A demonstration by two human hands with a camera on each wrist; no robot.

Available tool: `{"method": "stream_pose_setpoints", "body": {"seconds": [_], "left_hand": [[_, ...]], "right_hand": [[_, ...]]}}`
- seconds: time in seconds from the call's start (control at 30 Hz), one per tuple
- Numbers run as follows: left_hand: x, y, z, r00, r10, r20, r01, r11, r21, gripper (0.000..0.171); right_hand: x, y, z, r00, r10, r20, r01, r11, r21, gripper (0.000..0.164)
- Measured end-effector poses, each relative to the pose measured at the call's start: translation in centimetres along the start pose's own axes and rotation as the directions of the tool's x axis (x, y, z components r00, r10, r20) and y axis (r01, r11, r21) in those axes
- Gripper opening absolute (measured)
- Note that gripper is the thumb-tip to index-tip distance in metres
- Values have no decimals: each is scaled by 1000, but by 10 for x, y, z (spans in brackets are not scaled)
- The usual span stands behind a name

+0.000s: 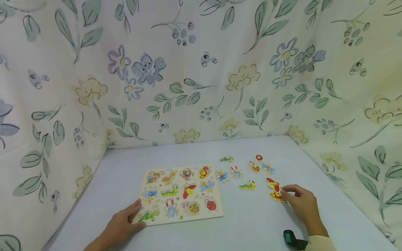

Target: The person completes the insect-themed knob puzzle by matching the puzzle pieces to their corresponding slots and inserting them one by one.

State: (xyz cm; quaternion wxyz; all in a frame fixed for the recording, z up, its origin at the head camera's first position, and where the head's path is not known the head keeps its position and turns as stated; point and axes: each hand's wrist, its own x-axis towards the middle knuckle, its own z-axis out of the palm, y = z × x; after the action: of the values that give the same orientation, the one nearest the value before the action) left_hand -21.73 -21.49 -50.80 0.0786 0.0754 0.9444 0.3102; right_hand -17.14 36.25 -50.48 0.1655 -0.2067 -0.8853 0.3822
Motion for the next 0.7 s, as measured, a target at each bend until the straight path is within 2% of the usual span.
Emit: {"method": "stream_pose_setpoints", "body": {"seconds": [0.2, 0.3, 0.43, 0.57, 0.7], "left_hand": [[0, 0, 1, 1000, -7, -3, 7, 1000, 6, 90], [-8, -5, 2, 999, -33, 0, 33, 999, -1, 90], [-13, -8, 4, 1000, -16, -12, 16, 1000, -13, 88], [-11, -5, 3, 999, 9, -32, -10, 1000, -7, 87], [-4, 2, 0, 999, 27, -33, -27, 1000, -8, 86]], "right_hand": [[0, 2, 0, 998, 0, 62, 2, 1000, -28, 23], [-2, 3, 6, 996, -21, 91, 26, 998, -58, 22], [-3, 2, 6, 994, -56, 95, 65, 994, -90, 23], [-1, 3, 5, 993, -78, 94, 89, 989, -117, 23], [3, 7, 2, 995, -62, 76, 72, 989, -127, 23]]}}
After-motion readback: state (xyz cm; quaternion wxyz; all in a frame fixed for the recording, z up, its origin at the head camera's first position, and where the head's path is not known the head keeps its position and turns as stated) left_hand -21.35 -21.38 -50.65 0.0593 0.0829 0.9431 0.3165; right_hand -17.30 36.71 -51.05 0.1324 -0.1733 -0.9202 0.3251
